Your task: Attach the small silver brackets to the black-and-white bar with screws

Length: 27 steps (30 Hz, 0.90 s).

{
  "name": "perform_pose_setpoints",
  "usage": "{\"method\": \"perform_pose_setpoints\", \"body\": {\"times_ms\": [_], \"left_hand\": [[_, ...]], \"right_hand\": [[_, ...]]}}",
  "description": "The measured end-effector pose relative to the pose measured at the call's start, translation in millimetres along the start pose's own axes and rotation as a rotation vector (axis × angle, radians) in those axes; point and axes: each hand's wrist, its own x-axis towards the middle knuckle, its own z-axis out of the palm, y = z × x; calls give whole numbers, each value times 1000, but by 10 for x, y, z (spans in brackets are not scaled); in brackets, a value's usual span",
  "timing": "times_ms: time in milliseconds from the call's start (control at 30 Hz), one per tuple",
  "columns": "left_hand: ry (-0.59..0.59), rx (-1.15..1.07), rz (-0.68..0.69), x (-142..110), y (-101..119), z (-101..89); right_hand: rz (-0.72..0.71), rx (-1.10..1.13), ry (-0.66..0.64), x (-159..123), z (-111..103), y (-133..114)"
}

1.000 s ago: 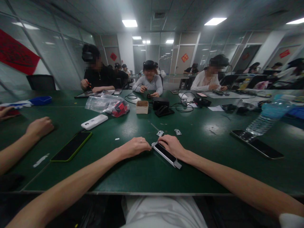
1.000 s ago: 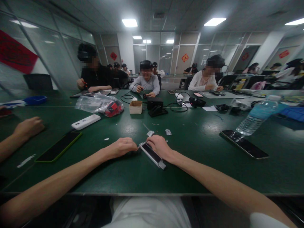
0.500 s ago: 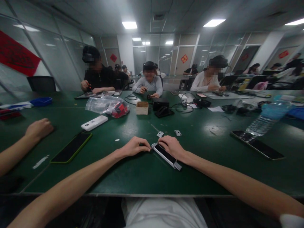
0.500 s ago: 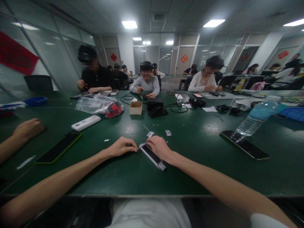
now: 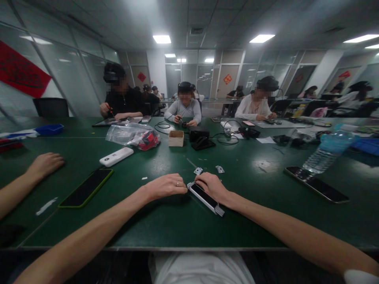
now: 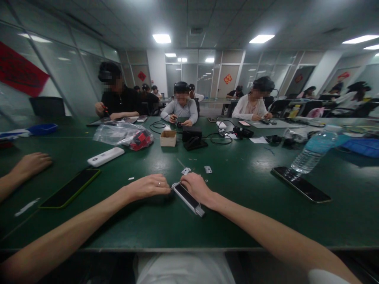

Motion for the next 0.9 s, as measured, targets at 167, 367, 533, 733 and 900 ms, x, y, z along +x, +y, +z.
{"method": "perform_pose_setpoints", "body": {"times_ms": [167, 367, 533, 733, 900], "left_hand": [[37, -80, -32, -20, -5, 12], [179, -373, -219, -58, -72, 171], [202, -494, -338, -76, -82, 246], [202, -482, -358, -81, -45, 226], [200, -458, -350, -74, -19, 192]], "right_hand": [[-28, 12, 0, 11, 26, 36], [-32, -6, 19, 23, 49, 47], [-11, -28, 18, 15, 57, 18], [-81, -178, -197, 170, -267, 9], [-200, -239, -140, 696, -722, -457]]}}
